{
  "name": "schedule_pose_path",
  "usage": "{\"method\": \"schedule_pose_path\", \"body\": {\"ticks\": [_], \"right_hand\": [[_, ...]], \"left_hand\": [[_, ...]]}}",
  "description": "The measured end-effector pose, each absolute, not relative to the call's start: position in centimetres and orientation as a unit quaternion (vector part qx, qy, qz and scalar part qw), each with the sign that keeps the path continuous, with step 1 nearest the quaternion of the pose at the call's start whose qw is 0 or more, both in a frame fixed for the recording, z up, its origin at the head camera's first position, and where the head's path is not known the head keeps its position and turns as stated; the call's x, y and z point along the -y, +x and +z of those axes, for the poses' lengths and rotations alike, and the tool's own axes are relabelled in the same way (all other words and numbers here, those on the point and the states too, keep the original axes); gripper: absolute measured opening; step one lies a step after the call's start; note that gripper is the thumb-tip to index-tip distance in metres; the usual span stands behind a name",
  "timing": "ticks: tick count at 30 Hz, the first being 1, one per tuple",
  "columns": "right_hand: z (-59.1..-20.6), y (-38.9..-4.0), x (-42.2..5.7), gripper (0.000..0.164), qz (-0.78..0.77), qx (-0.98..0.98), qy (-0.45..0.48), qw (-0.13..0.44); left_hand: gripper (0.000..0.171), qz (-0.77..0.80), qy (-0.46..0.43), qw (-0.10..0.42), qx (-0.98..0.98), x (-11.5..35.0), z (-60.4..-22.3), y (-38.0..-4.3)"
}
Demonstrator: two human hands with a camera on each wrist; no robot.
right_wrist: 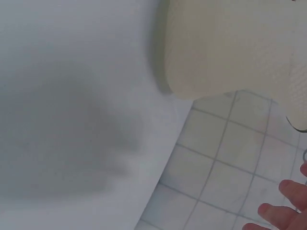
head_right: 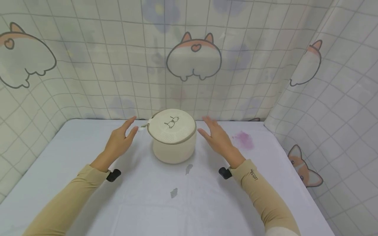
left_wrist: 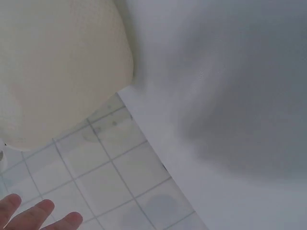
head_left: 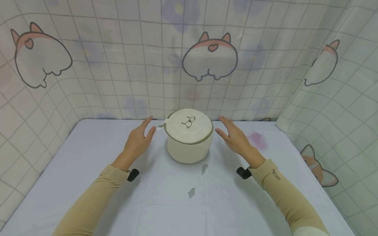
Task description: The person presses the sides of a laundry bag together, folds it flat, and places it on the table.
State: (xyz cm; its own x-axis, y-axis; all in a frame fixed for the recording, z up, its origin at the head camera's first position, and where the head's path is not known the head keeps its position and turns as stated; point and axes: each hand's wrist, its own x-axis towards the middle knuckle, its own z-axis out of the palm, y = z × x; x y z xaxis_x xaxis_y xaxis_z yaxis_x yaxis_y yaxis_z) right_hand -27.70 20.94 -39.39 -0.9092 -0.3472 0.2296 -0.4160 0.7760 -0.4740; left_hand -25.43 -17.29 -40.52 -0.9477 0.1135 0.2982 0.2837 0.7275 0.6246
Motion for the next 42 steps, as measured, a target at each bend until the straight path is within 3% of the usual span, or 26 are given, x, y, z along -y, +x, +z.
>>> {"method": "schedule_pose_path", "body": {"ticks": [8,18,42], "right_hand": [[-38.9,-27.6,-20.3,0.071,0.305,0.927,0.205,0.068],[-38.3,-27.6,-19.3,0.056,0.428,0.886,0.168,0.063],[-37.7,-28.2,-18.3,0.045,0.512,0.847,0.139,0.037]], "left_hand": [[0.057,-0.38,-0.114,0.118,0.91,16.4,-39.9,-25.3],[0.05,-0.432,-0.114,0.128,0.886,15.6,-39.5,-25.6],[0.045,-0.534,-0.055,0.081,0.84,14.1,-38.9,-26.4]]}}
